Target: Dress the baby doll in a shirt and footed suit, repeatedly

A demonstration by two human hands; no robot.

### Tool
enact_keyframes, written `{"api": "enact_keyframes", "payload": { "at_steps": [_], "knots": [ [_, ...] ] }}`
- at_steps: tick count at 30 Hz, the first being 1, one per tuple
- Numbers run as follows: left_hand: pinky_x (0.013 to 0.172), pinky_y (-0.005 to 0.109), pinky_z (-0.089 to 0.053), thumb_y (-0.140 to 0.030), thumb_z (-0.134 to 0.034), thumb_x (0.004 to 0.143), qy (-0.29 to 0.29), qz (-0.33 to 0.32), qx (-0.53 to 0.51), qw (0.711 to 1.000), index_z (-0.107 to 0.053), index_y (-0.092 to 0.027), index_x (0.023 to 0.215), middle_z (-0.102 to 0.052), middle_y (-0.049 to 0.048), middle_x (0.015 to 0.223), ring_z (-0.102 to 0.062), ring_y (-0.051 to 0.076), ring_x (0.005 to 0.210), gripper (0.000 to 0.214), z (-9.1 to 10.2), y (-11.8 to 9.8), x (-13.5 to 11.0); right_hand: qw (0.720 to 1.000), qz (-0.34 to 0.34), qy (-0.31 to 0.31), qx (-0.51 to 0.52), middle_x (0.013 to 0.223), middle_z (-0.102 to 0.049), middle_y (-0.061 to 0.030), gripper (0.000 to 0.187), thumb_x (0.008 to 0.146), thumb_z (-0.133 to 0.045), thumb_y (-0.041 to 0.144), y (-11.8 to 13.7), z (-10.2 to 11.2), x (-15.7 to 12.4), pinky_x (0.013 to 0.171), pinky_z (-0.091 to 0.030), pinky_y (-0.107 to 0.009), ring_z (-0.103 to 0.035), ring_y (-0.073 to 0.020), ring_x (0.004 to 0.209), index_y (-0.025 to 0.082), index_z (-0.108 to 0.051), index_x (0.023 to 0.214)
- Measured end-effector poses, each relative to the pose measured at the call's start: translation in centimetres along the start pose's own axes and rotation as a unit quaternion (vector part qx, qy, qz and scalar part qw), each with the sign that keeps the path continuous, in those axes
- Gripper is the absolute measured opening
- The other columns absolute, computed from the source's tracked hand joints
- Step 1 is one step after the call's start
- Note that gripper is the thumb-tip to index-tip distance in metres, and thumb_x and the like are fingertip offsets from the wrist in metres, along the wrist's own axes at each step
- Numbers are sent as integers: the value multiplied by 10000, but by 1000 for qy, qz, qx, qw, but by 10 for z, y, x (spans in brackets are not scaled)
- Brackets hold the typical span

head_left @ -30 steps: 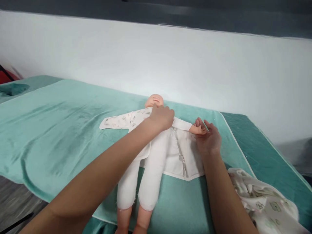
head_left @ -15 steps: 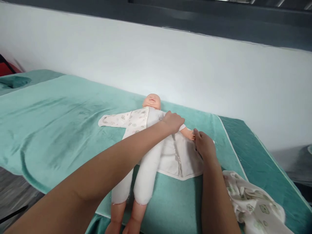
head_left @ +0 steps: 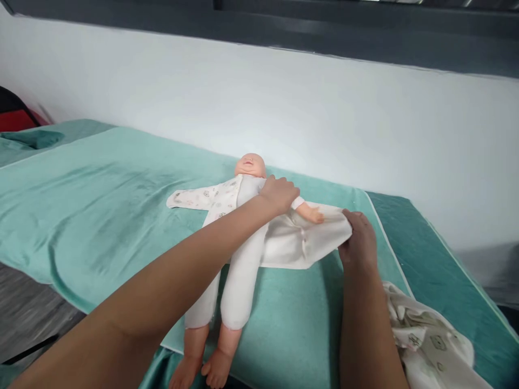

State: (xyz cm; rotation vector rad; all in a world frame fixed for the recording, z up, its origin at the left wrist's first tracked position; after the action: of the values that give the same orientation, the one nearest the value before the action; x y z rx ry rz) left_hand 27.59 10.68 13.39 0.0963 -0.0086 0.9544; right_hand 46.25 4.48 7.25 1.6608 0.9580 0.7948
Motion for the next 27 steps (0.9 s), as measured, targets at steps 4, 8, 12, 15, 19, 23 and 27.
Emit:
{"api": "enact_keyframes", "payload": {
  "at_steps": [4,8,12,15,19,23,27],
  "knots": [
    [942,439,-390,-159,-638,845,35,31,33,998,-722,-170,951,-713,134,1081,-575,302,1111,137,-12,-2,1,994,20,14,104,535,-394,97,419,721,-783,344,10,-3,-3,444,-336,-214,-360,-82,472,228,-390,630],
    [1004,459,-371,-155,-629,855,8,78,20,997,-674,-140,1129,-677,155,1177,-547,296,1148,277,-20,-1,6,985,32,78,154,646,-533,75,327,802,-763,412,15,-28,-21,533,-458,-238,-505,-98,544,231,-499,732],
    [1018,424,-384,-156,-579,876,-22,112,-32,993,-556,-133,1308,-610,168,1273,-559,270,1164,433,-23,4,7,975,13,194,108,876,-690,19,299,841,-725,461,8,-74,-53,650,-545,-290,-655,-154,721,252,-612,1023],
    [974,388,-425,-284,-598,870,-47,43,-151,986,-579,-231,1291,-574,120,1325,-570,260,1156,425,-13,6,3,956,17,293,23,1190,-704,-30,518,802,-762,423,-2,-104,-76,735,-585,-339,-696,-200,917,303,-578,1271],
    [852,320,-460,-210,-559,804,-82,-52,-296,950,-661,-246,1023,-670,35,1154,-607,212,997,244,15,27,-8,928,145,326,-108,1432,-582,-69,601,856,-718,345,3,-120,-98,1002,-541,-429,-607,-245,1237,310,-491,1411],
    [855,349,-436,-76,-463,779,-185,60,-263,945,-624,-218,877,-678,60,1028,-581,231,1008,236,34,79,-27,851,285,339,-284,1429,-568,-97,596,891,-682,279,10,-135,-127,1117,-437,-485,-528,-277,1330,273,-459,1444],
    [785,340,-434,-50,-463,779,-226,151,-286,919,-520,-219,783,-653,65,998,-569,219,948,178,21,108,-46,835,288,314,-349,1094,-676,-73,271,924,-647,292,6,-137,-130,881,-531,-427,-643,-256,1029,237,-588,1182]
  ]
}}
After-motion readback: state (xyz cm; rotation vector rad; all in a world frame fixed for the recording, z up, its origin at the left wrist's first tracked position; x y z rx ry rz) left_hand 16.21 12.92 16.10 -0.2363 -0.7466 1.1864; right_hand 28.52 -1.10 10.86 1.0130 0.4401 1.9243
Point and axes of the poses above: each hand's wrist, its own x-axis towards the middle knuckle, its own z-axis out of the back of the hand, y = z × x, the point moved 9 cm from there along x, towards the middle knuckle
